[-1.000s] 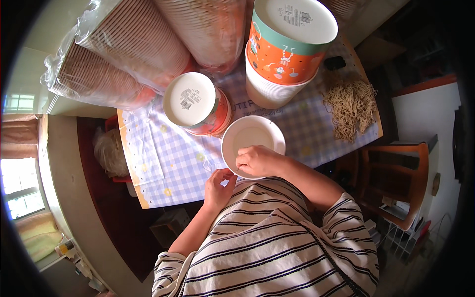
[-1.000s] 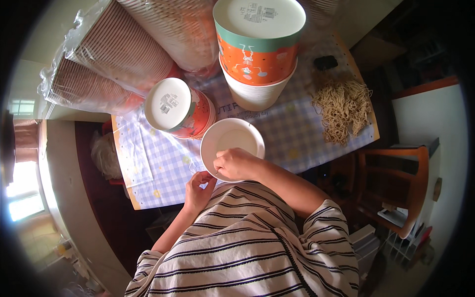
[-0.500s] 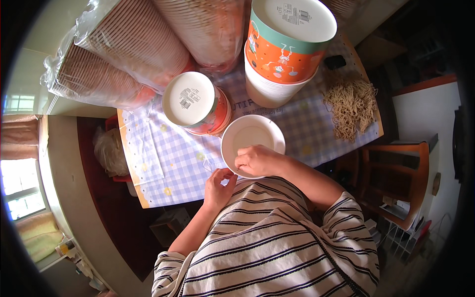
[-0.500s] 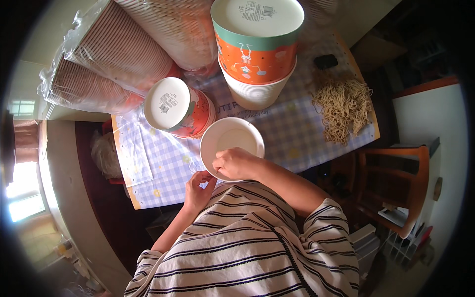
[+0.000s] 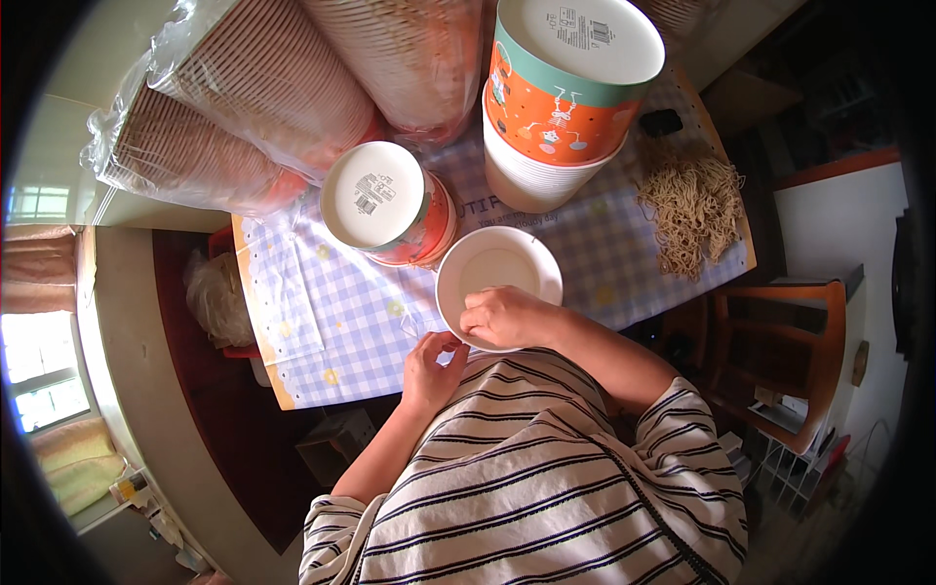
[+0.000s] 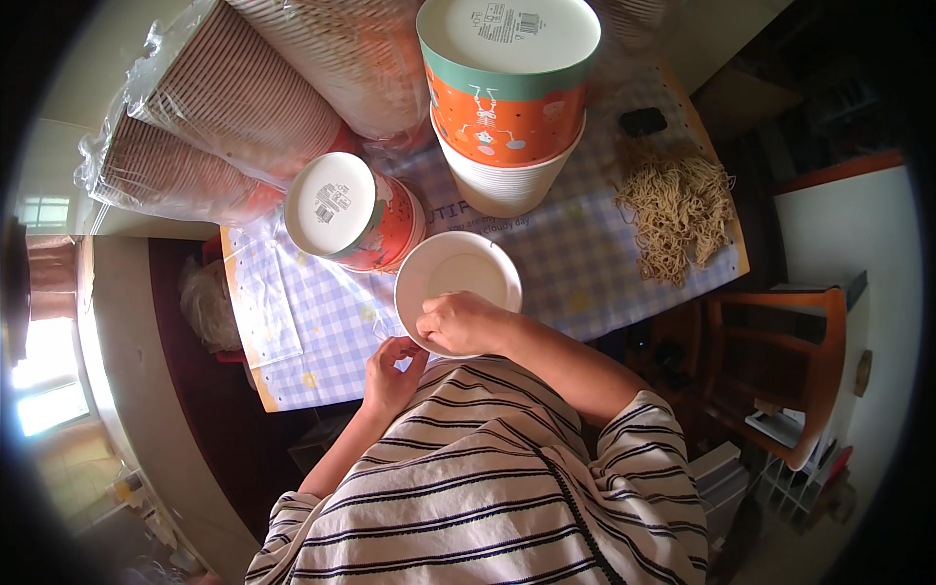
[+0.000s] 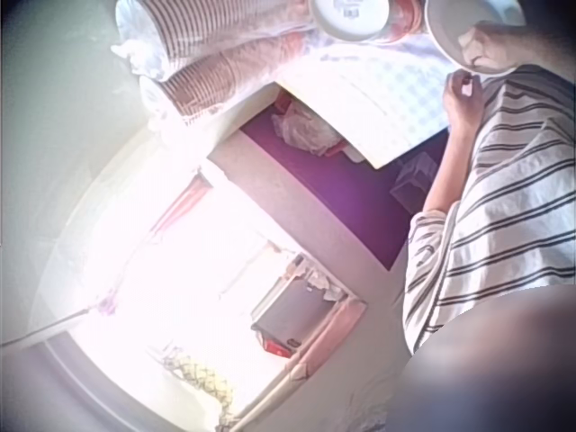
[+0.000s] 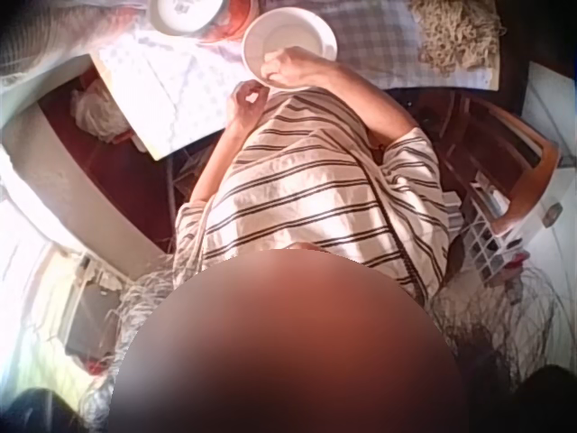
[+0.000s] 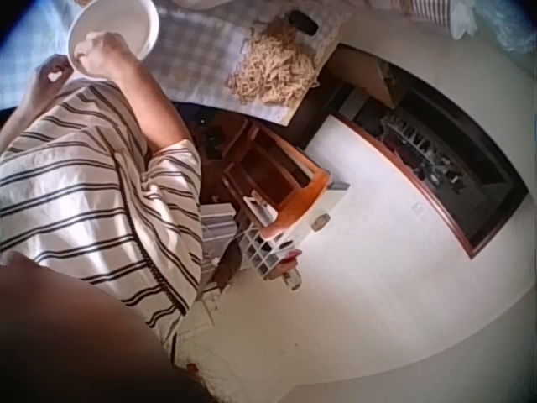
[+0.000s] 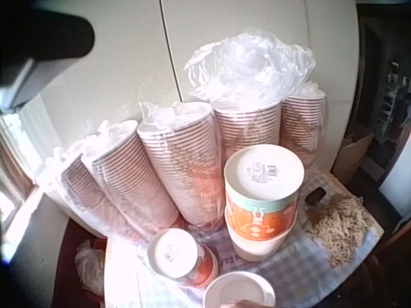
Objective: Punching small holes into the bottom of paper cups using a thin needle tool.
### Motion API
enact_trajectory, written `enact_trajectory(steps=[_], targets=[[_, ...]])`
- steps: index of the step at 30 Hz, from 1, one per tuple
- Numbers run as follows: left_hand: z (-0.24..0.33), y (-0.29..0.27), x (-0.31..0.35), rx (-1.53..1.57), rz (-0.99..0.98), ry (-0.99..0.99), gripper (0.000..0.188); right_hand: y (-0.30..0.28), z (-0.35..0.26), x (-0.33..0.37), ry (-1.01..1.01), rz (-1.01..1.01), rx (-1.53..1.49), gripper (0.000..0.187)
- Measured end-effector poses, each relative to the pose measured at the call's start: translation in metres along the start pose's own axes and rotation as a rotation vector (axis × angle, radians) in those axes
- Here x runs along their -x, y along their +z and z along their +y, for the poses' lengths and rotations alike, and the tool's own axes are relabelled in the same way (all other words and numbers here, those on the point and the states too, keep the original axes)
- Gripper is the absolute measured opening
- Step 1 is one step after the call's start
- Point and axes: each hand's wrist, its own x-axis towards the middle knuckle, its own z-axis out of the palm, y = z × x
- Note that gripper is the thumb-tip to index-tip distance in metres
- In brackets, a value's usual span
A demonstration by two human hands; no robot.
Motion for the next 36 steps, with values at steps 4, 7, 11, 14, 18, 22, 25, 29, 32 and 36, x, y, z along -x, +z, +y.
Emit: enact_trajectory(steps=[4,7,11,14,18,22,25,29,32,36], targets=[[0.005,0.0,-0.001,0.003,0.015,-0.019,0.013,0.004,0.0,0.0,-0.047,0.04,0.026,0.004],[0.005,0.001,-0.001,-0.007,0.014,-0.027,0.011,0.005,0.002,0.0,-0.061,0.049,0.047,0.005],[0.004,-0.001,-0.002,-0.034,-0.002,0.012,0.009,0.005,0.001,0.003,0.007,0.051,-0.083,0.011],[-0.008,0.0,0.003,0.162,0.005,-0.062,0.008,-0.004,-0.004,0.008,0.115,0.058,-0.232,0.022],[-0.018,-0.016,0.008,0.481,-0.209,-0.195,0.009,-0.033,-0.026,0.014,0.356,-0.128,-0.423,0.031],[-0.008,-0.024,0.01,0.647,-0.266,-0.049,0.006,-0.032,-0.034,0.019,0.412,-0.224,-0.342,0.04],[-0.002,-0.027,0.009,0.767,-0.232,-0.022,0.006,-0.018,-0.033,0.023,0.355,-0.179,-0.174,0.038],[0.008,-0.028,0.005,0.873,-0.181,-0.073,0.007,-0.015,-0.034,0.023,0.254,-0.108,-0.071,0.028],[0.006,-0.023,0.001,1.051,-0.183,-0.098,0.01,-0.017,-0.036,0.022,0.295,-0.089,-0.099,0.025],[-0.001,-0.02,-0.003,1.111,-0.188,-0.114,0.014,-0.029,-0.041,0.021,0.306,-0.144,-0.085,0.024]])
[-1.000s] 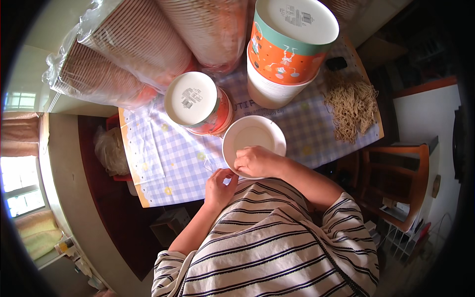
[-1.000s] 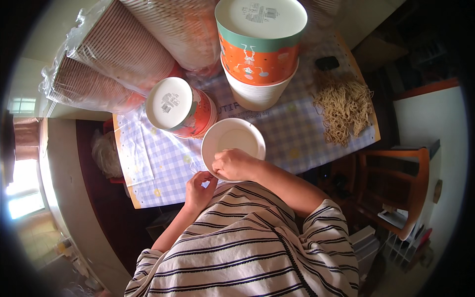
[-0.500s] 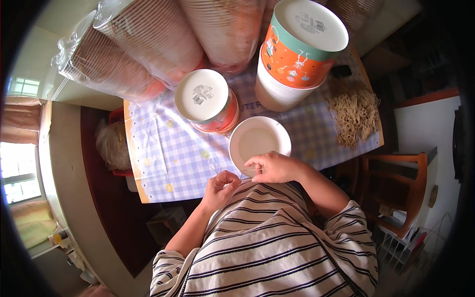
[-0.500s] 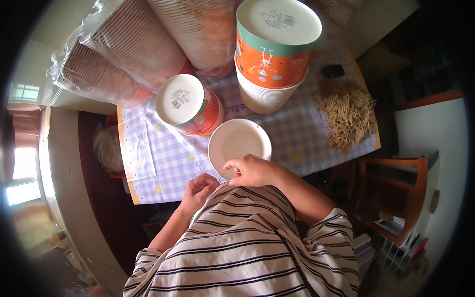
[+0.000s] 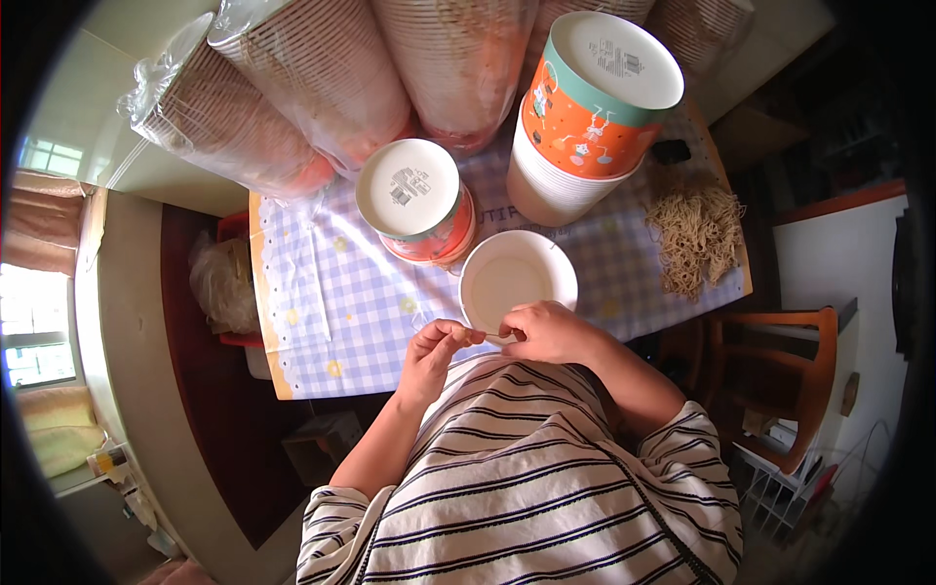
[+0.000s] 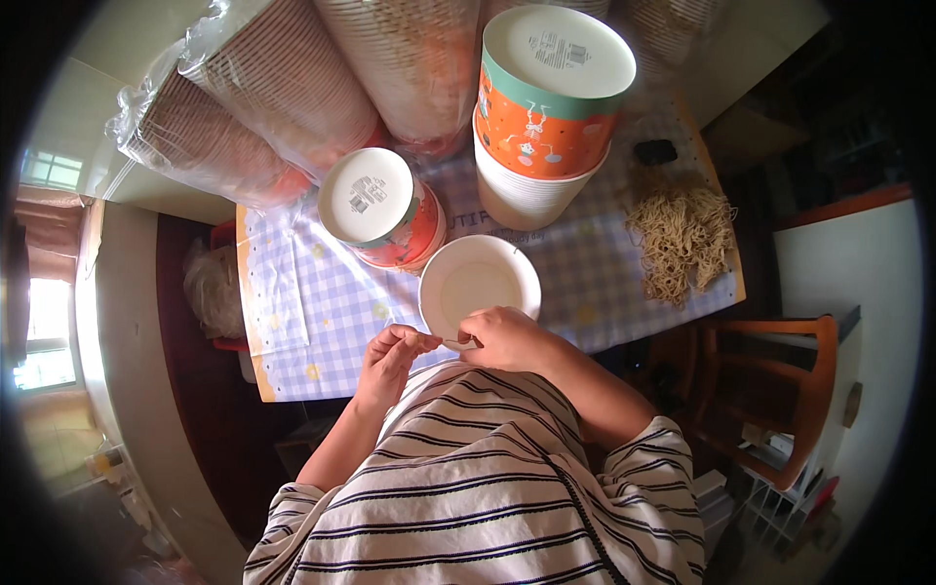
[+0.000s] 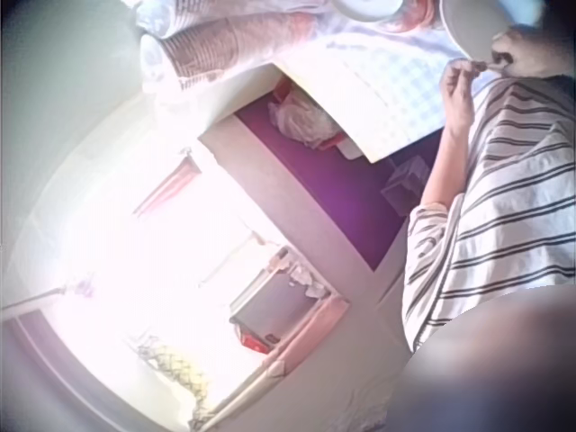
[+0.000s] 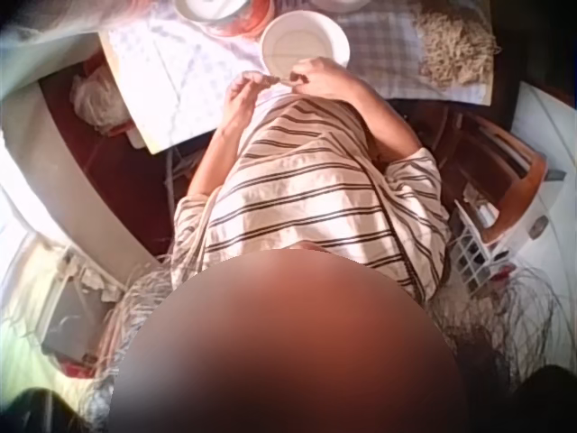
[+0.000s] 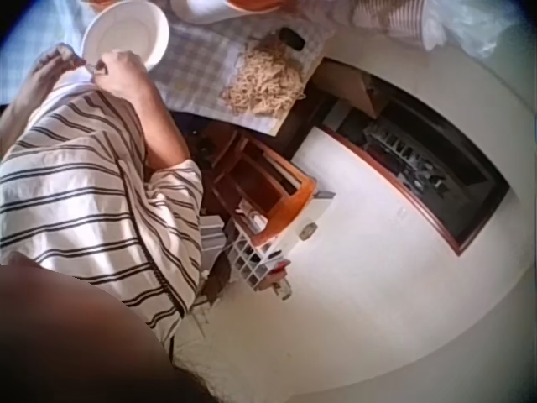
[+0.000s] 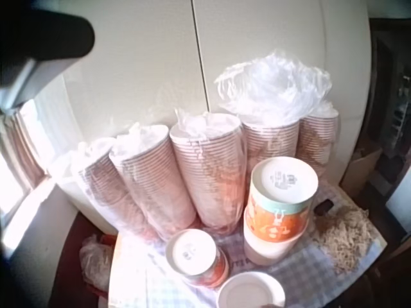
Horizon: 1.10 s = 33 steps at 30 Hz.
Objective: Punching small holes into the bottom of paper cups using a thin needle tool.
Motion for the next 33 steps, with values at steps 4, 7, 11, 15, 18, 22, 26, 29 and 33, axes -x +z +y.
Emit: enact_trajectory(steps=[4,7,11,15,18,22,26,29,33], targets=[[0.003,0.004,-0.003,-0.005,0.114,-0.081,0.017,-0.004,0.005,0.003,-0.115,0.172,-0.034,0.022],[0.001,0.0,-0.004,-0.143,0.133,-0.087,0.018,-0.018,-0.013,0.001,-0.08,0.199,-0.151,0.021],[0.007,0.009,-0.005,-0.191,0.136,-0.11,0.019,-0.019,-0.024,-0.006,-0.254,0.23,-0.138,0.017],[0.011,0.014,-0.005,-0.323,0.069,-0.094,0.017,-0.014,-0.028,-0.017,-0.254,0.113,-0.211,0.015],[0.01,0.016,-0.006,-0.403,0.038,-0.095,0.016,-0.01,-0.024,-0.025,-0.244,0.145,-0.247,0.014],[0.01,0.011,-0.007,-0.402,0.081,-0.027,0.016,-0.012,-0.026,-0.026,-0.204,0.108,-0.344,0.014],[0.009,0.01,-0.009,-0.247,0.138,0.017,0.02,-0.02,-0.029,-0.019,-0.184,0.115,-0.324,0.014],[0.012,0.012,-0.009,-0.324,0.093,-0.027,0.023,-0.02,-0.028,-0.021,-0.172,0.085,-0.317,0.013],[0.012,0.013,-0.01,-0.358,0.013,-0.069,0.016,-0.012,-0.025,-0.028,-0.186,0.106,-0.352,0.014]])
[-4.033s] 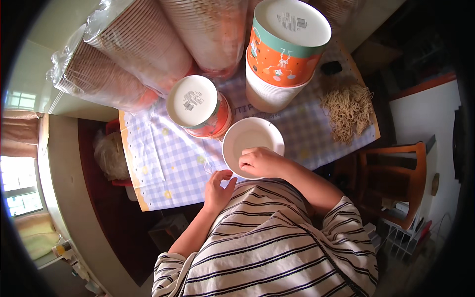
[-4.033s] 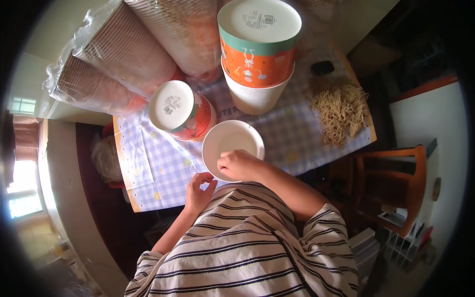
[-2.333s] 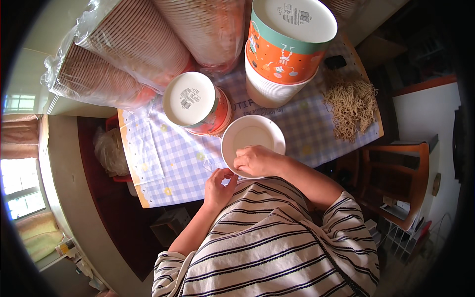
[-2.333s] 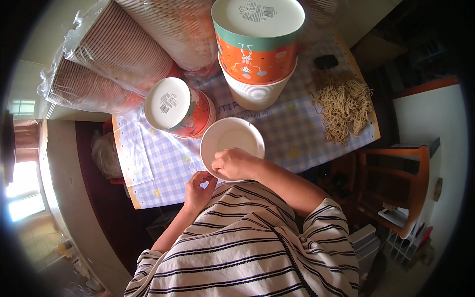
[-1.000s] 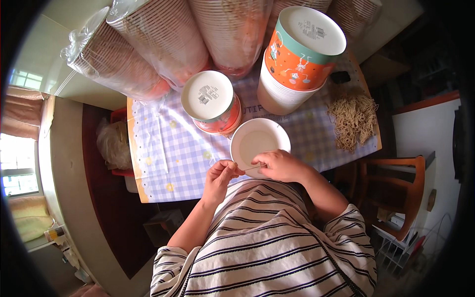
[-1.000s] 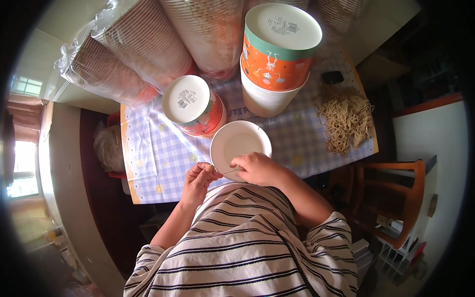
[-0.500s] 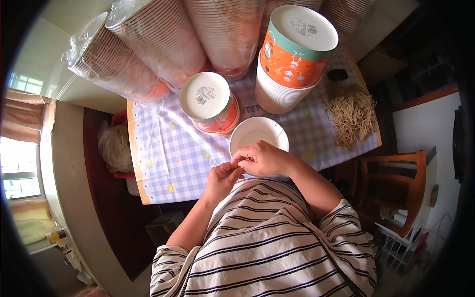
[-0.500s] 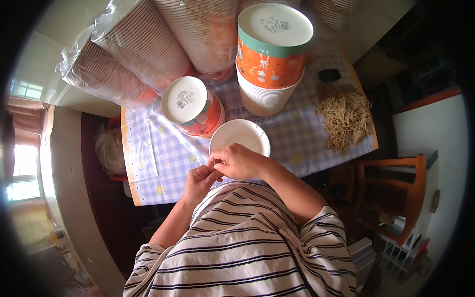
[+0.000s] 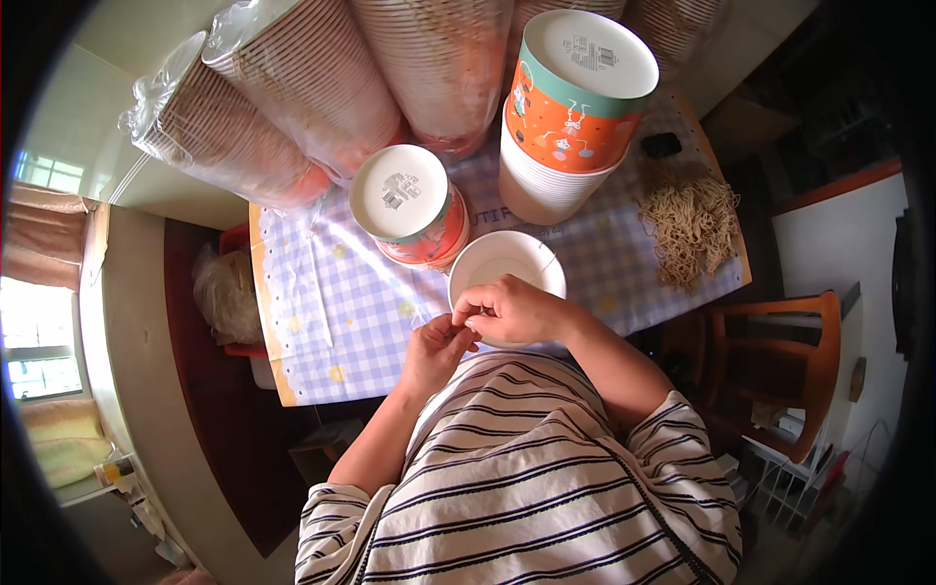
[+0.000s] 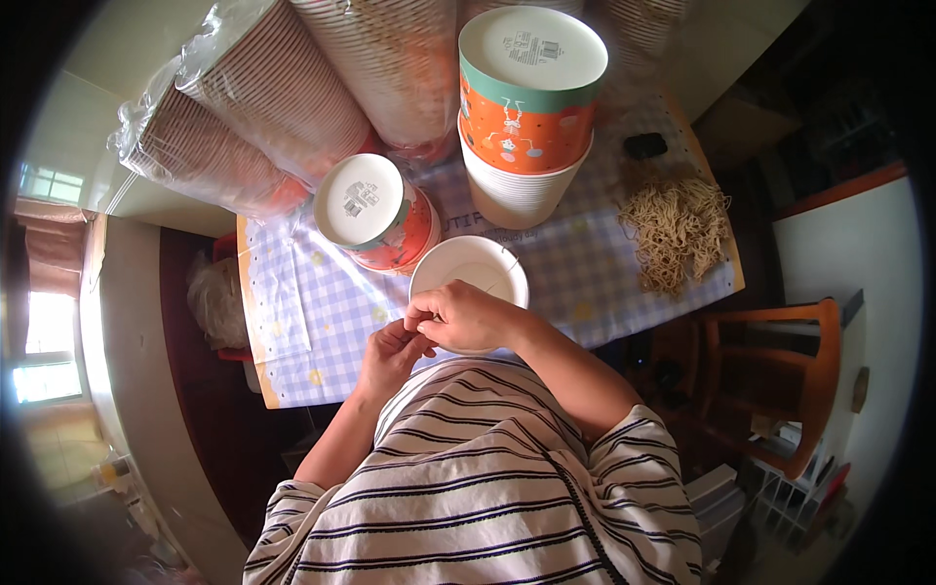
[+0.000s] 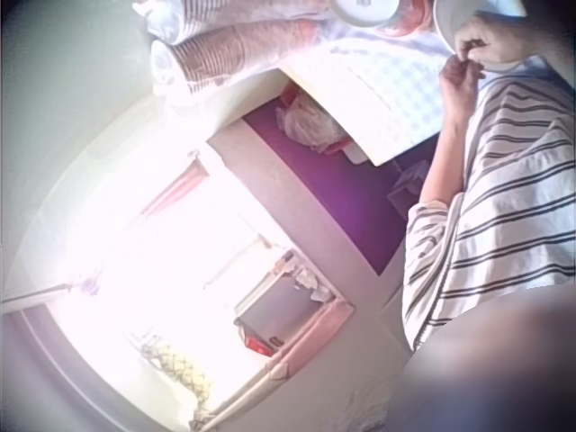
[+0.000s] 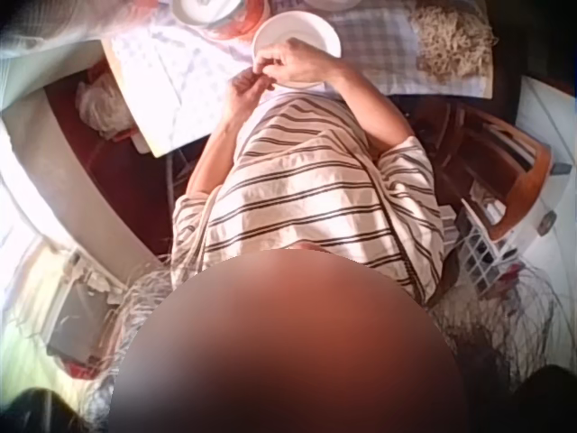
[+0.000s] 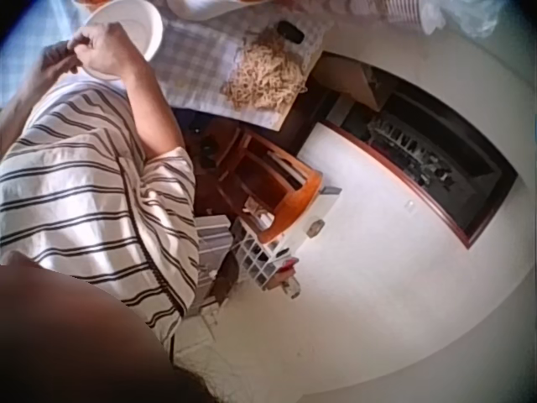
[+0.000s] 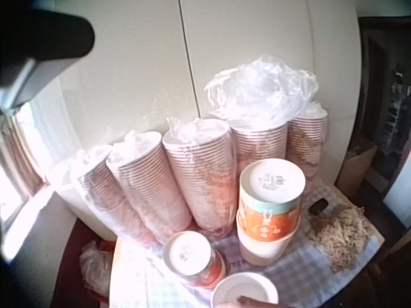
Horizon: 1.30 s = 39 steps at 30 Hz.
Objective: Punching small holes into the bottom of paper cups using a thin needle tool.
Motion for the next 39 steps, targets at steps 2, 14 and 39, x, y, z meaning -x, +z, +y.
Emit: enact_trajectory(steps=[2,14,39], targets=[[0.0,-0.001,0.0,-0.027,-0.013,0.011,0.013,0.001,-0.001,-0.003,0.027,0.0,-0.003,0.015],[0.002,-0.008,0.001,0.072,0.049,-0.069,0.018,0.016,0.014,0.024,-0.126,0.501,0.539,0.014],[-0.027,-0.008,0.024,-0.426,0.217,0.138,0.007,0.084,0.02,0.056,0.064,0.501,0.456,0.005]])
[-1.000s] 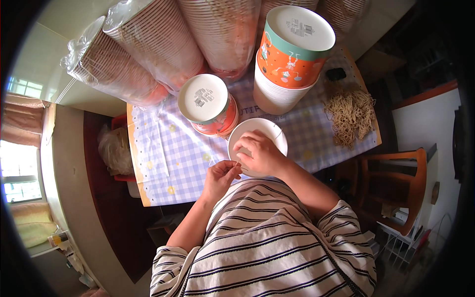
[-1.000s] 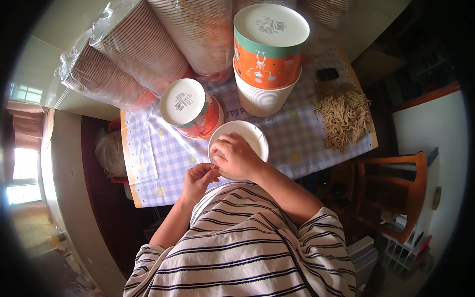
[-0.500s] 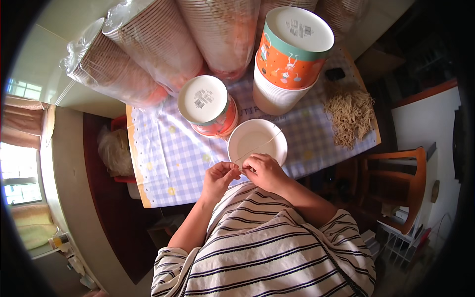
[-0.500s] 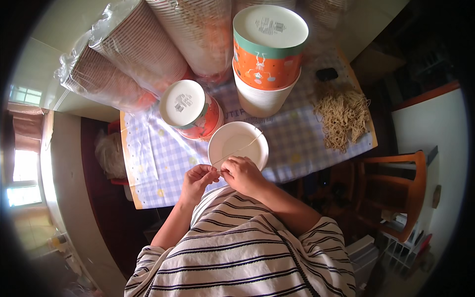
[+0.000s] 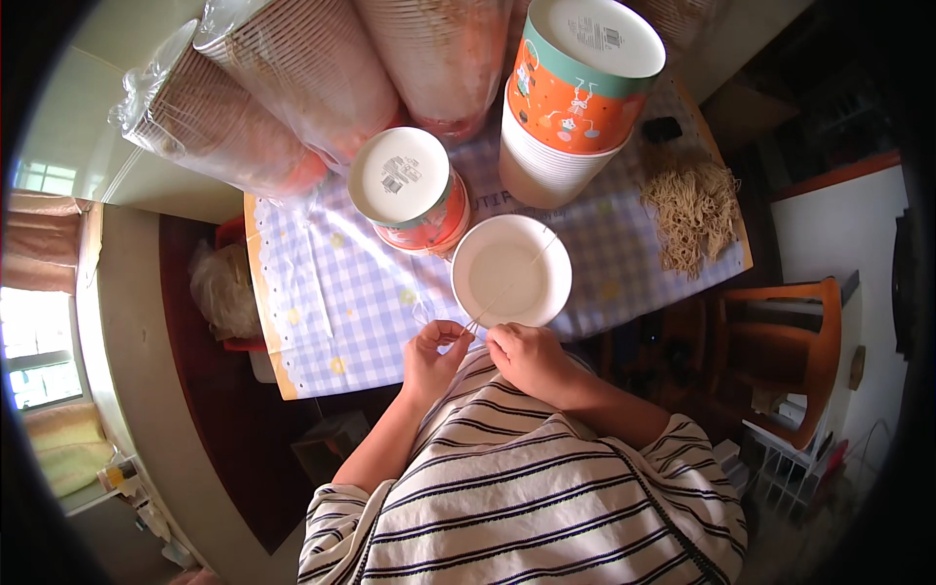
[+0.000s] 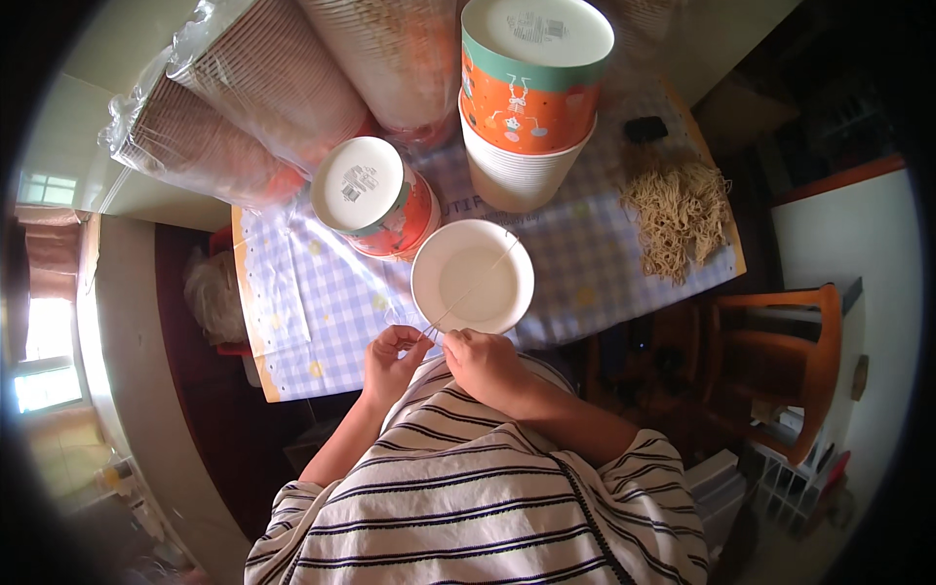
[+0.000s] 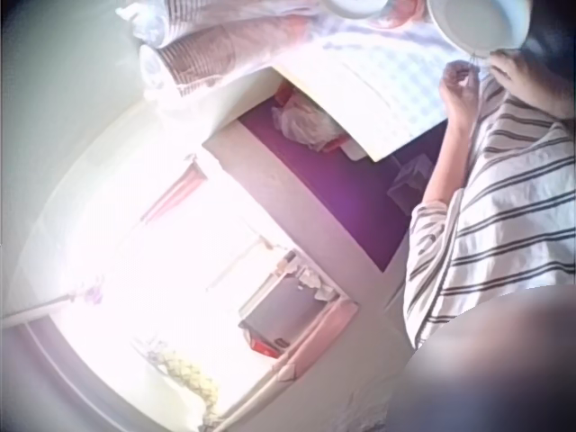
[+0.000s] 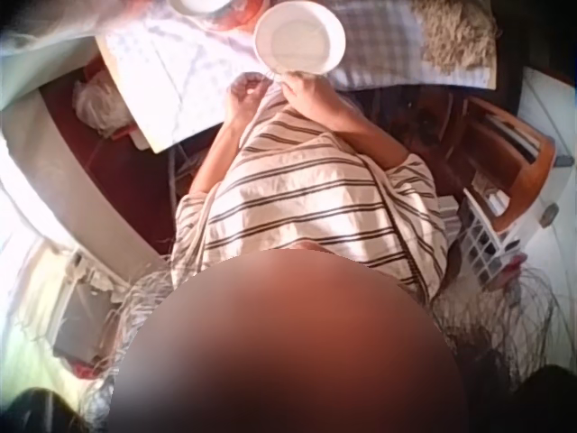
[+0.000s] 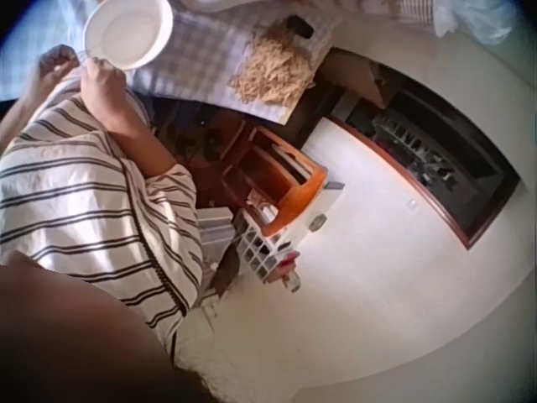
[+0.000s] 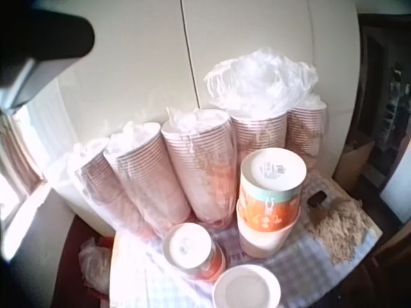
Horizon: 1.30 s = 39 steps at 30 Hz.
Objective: Punching small holes into the bottom of paper cups using a thin needle tool.
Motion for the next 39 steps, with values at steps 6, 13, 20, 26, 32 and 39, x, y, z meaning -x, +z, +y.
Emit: enact_trajectory(steps=[6,13,20,26,32,39], targets=[[-0.011,0.005,-0.008,0.715,-0.154,-0.352,0.004,-0.001,0.013,0.004,-0.122,0.123,0.351,0.013],[-0.012,0.01,-0.008,0.903,-0.245,-0.475,0.005,0.012,0.033,0.011,-0.111,0.138,0.276,0.015],[-0.009,0.013,-0.007,0.944,-0.241,-0.5,0.006,0.027,0.049,0.009,0.443,0.049,-0.525,0.015],[-0.009,0.017,-0.007,0.937,-0.233,-0.506,0.005,0.027,0.046,0.002,0.556,-0.014,-0.951,0.018],[-0.01,0.02,-0.005,0.949,-0.176,-0.5,0.006,0.03,0.05,0.003,0.809,-0.075,-1.358,0.019],[-0.011,0.022,-0.006,0.805,-0.136,-0.422,0.007,0.024,0.045,0.0,0.793,-0.09,-1.321,0.018]])
